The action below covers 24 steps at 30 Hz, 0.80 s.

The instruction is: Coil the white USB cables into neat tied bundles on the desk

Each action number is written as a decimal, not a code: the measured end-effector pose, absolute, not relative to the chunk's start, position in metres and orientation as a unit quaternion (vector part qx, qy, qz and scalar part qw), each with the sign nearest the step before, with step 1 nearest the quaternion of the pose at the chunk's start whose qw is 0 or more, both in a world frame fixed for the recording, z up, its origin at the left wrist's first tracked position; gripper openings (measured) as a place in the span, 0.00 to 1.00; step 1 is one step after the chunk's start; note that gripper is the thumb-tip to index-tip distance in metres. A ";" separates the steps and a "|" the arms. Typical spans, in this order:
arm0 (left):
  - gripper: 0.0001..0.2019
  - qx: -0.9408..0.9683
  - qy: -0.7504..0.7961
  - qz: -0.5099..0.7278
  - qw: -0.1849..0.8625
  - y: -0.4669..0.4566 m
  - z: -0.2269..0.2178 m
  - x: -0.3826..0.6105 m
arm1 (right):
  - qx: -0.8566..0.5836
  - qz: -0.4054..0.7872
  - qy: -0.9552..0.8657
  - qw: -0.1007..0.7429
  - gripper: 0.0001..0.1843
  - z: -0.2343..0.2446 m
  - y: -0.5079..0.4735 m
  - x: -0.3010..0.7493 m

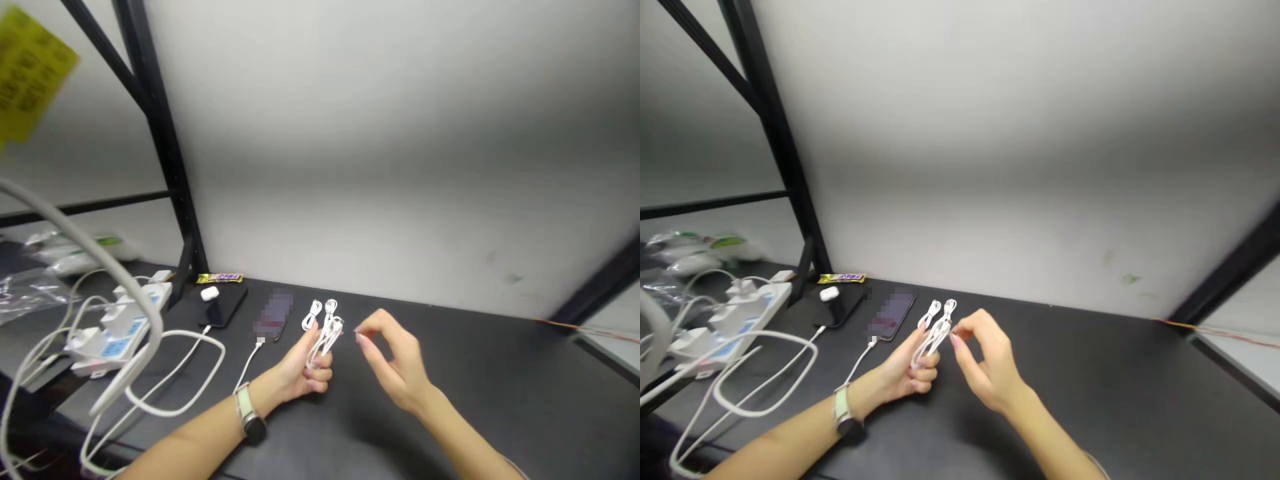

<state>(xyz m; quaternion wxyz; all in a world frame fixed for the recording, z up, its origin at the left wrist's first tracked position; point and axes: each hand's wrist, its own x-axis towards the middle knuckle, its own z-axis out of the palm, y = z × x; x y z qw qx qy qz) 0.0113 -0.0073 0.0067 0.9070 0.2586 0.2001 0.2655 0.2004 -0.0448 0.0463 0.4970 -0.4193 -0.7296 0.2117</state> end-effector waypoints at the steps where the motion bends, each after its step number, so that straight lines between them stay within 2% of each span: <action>1: 0.22 0.256 0.198 0.265 0.908 -0.007 0.006 0.011 | -0.423 0.253 -0.729 0.475 0.12 0.041 -0.037 0.196; 5: 0.23 0.262 0.196 0.263 0.907 -0.006 0.005 0.012 | -0.417 0.457 -0.664 0.419 0.16 0.007 -0.016 0.180; 8: 0.24 0.266 0.201 0.264 0.905 -0.007 0.005 0.012 | -0.391 0.543 -0.602 0.436 0.17 -0.008 -0.017 0.171; 12: 0.24 0.271 0.187 0.252 0.910 -0.009 0.006 0.013 | -0.367 0.628 -0.519 0.449 0.20 -0.003 -0.027 0.162; 17: 0.24 0.264 0.190 0.253 0.911 -0.008 0.005 0.013 | -0.353 0.647 -0.472 0.484 0.20 -0.003 -0.031 0.159; 20: 0.25 0.268 0.218 0.254 0.903 -0.008 0.004 0.014 | -0.359 0.625 -0.471 0.508 0.19 -0.010 -0.030 0.158; 24: 0.28 0.275 0.213 0.263 0.900 -0.009 0.005 0.014 | -0.388 0.575 -0.519 0.498 0.17 -0.015 -0.027 0.160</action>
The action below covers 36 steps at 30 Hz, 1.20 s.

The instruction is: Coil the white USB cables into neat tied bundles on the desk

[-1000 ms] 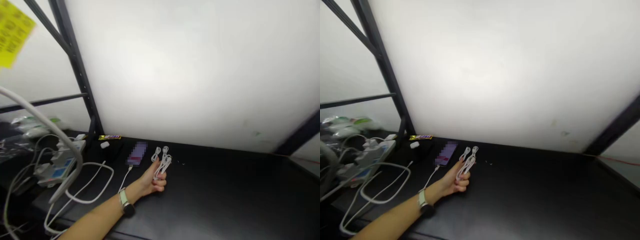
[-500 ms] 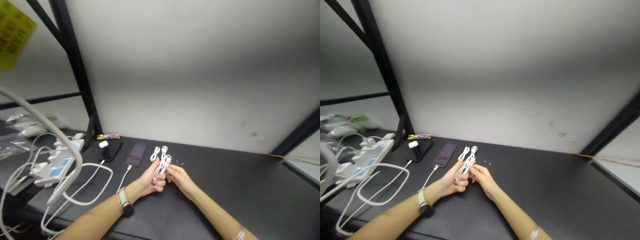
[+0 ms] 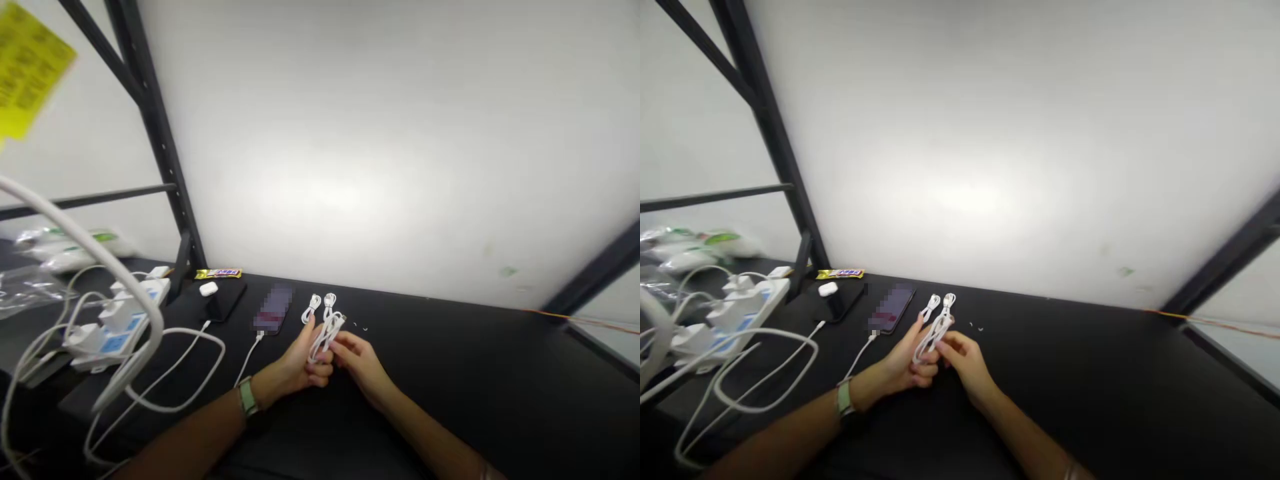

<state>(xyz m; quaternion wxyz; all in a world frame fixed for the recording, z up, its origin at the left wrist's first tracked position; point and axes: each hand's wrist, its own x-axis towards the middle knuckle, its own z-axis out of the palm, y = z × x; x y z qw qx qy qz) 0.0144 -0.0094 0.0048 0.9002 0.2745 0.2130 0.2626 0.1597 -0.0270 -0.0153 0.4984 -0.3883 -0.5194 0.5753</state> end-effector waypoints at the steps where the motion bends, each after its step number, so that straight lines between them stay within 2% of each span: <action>1: 0.28 0.273 0.205 0.267 0.901 -0.010 0.005 0.014 | -0.394 0.564 -0.532 0.494 0.17 -0.015 -0.027 0.161; 8: 0.21 0.230 0.187 0.255 0.920 -0.008 0.004 0.013 | -0.409 0.542 -0.559 0.477 0.16 -0.006 -0.025 0.166; 15: 0.22 0.270 0.196 0.259 0.906 -0.009 0.006 0.014 | -0.345 0.674 -0.446 0.477 0.16 -0.006 -0.023 0.166; 28: 0.24 0.336 0.228 0.249 0.879 -0.011 0.005 0.017 | -0.389 0.605 -0.480 0.502 0.16 -0.020 -0.022 0.163; 32: 0.26 0.372 0.254 0.249 0.858 -0.014 0.003 0.021 | -0.399 0.593 -0.459 0.529 0.12 -0.022 -0.021 0.163; 36: 0.26 0.380 0.247 0.260 0.853 -0.015 0.000 0.022 | -0.403 0.590 -0.478 0.511 0.11 -0.020 -0.023 0.164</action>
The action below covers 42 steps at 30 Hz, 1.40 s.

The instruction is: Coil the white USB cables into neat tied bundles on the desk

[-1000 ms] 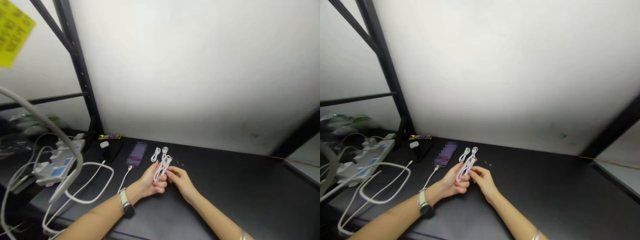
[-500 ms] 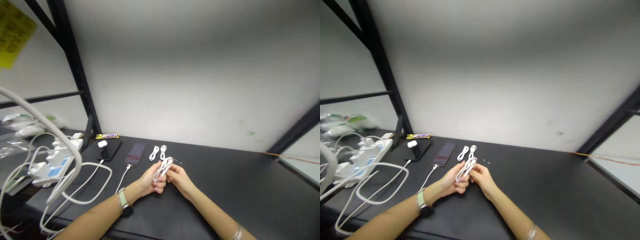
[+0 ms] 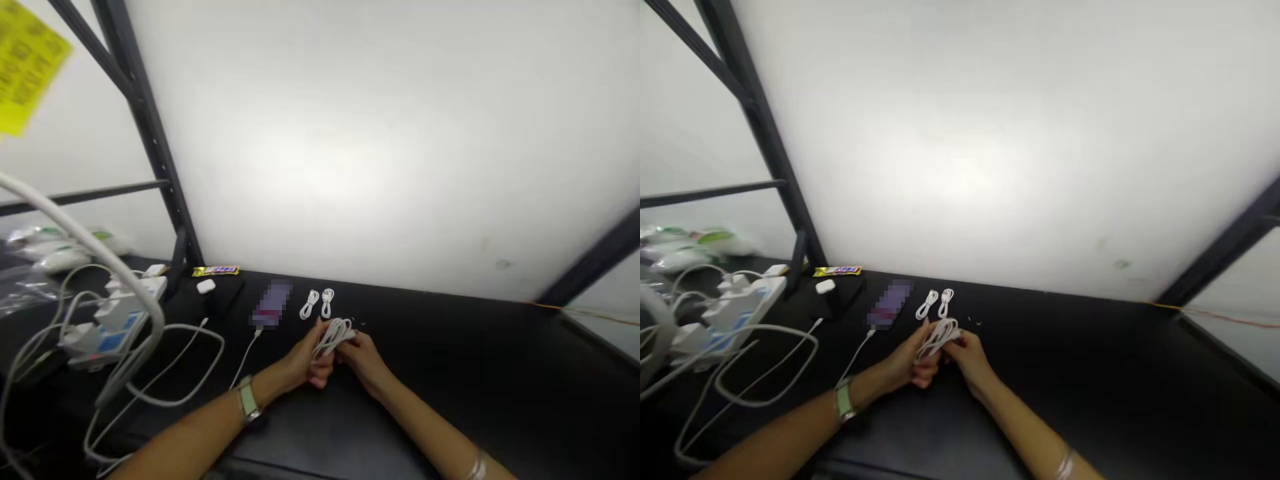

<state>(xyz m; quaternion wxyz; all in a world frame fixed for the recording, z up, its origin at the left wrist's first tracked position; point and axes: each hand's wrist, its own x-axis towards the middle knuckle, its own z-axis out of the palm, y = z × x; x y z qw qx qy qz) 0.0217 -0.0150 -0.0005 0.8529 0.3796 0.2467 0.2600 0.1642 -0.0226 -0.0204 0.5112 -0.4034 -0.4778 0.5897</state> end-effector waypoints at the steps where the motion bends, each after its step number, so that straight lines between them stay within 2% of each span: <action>1: 0.26 0.373 0.239 0.254 0.860 -0.015 -0.001 0.021 | -0.405 0.591 -0.483 0.503 0.12 -0.019 -0.023 0.164; 11: 0.18 0.256 0.132 0.233 0.929 -0.013 0.003 0.014 | -0.370 0.647 -0.474 0.468 0.17 -0.010 -0.024 0.163; 17: 0.18 0.242 0.140 0.229 0.932 -0.012 0.003 0.014 | -0.379 0.625 -0.477 0.487 0.19 -0.011 -0.026 0.162; 22: 0.19 0.239 0.141 0.233 0.932 -0.013 0.004 0.014 | -0.377 0.622 -0.485 0.485 0.15 -0.012 -0.026 0.162; 27: 0.20 0.249 0.140 0.228 0.931 -0.014 0.004 0.014 | -0.406 0.580 -0.519 0.479 0.13 -0.009 -0.028 0.161; 32: 0.18 0.286 0.158 0.218 0.920 -0.012 0.002 0.014 | -0.428 0.513 -0.570 0.478 0.16 -0.009 -0.028 0.158; 38: 0.26 0.351 0.178 0.229 0.891 -0.016 0.005 0.015 | -0.447 0.511 -0.543 0.494 0.18 -0.012 -0.029 0.158; 42: 0.26 0.356 0.199 0.229 0.884 -0.017 0.007 0.017 | -0.451 0.509 -0.542 0.494 0.16 -0.013 -0.028 0.161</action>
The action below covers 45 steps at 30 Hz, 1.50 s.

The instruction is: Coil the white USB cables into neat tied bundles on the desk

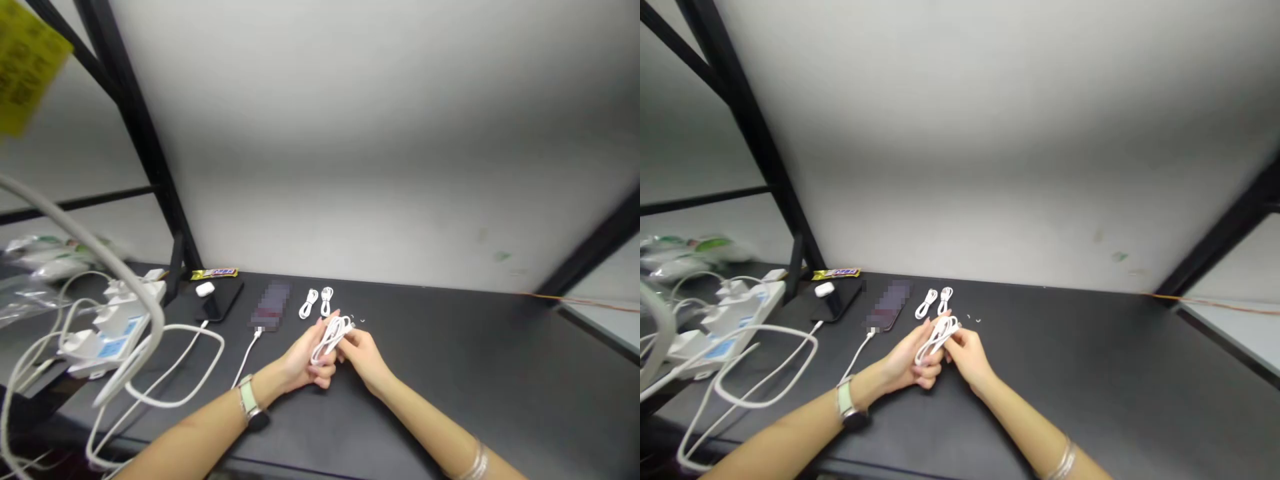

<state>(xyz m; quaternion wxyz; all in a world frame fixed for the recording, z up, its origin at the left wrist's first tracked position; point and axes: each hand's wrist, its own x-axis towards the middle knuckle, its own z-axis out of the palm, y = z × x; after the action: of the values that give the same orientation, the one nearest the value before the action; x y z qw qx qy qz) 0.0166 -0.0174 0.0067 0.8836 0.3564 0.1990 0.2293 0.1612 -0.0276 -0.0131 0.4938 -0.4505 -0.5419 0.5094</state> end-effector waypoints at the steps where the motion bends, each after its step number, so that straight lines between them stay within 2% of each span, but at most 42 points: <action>1: 0.25 0.349 0.203 0.232 0.885 -0.017 0.006 0.017 | -0.452 0.503 -0.548 0.491 0.16 -0.013 -0.027 0.162; 10: 0.19 0.271 0.182 0.247 0.913 -0.014 0.003 0.015 | -0.438 0.413 -0.633 0.487 0.11 -0.008 -0.026 0.166; 21: 0.14 0.263 0.147 0.245 0.922 -0.016 0.009 0.015 | -0.434 0.466 -0.604 0.479 0.14 -0.005 -0.027 0.164; 30: 0.11 0.314 0.176 0.315 0.878 -0.019 0.006 0.018 | -0.417 0.469 -0.599 0.497 0.11 -0.011 -0.025 0.162; 33: 0.11 0.325 0.187 0.330 0.866 -0.019 0.005 0.020 | -0.429 0.414 -0.626 0.503 0.09 -0.013 -0.026 0.162; 41: 0.13 0.373 0.222 0.371 0.821 -0.020 0.001 0.024 | -0.434 0.156 -0.745 0.482 0.09 -0.003 -0.038 0.163; 45: 0.13 0.370 0.223 0.379 0.818 -0.019 0.001 0.023 | -0.457 0.113 -0.748 0.468 0.08 -0.003 -0.037 0.165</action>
<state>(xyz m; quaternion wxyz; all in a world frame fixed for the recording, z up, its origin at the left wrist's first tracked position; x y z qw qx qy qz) 0.0232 -0.0188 0.0011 0.8183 0.3703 0.2228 0.3790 0.1646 -0.0369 -0.0034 0.4677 -0.4571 -0.7481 0.1127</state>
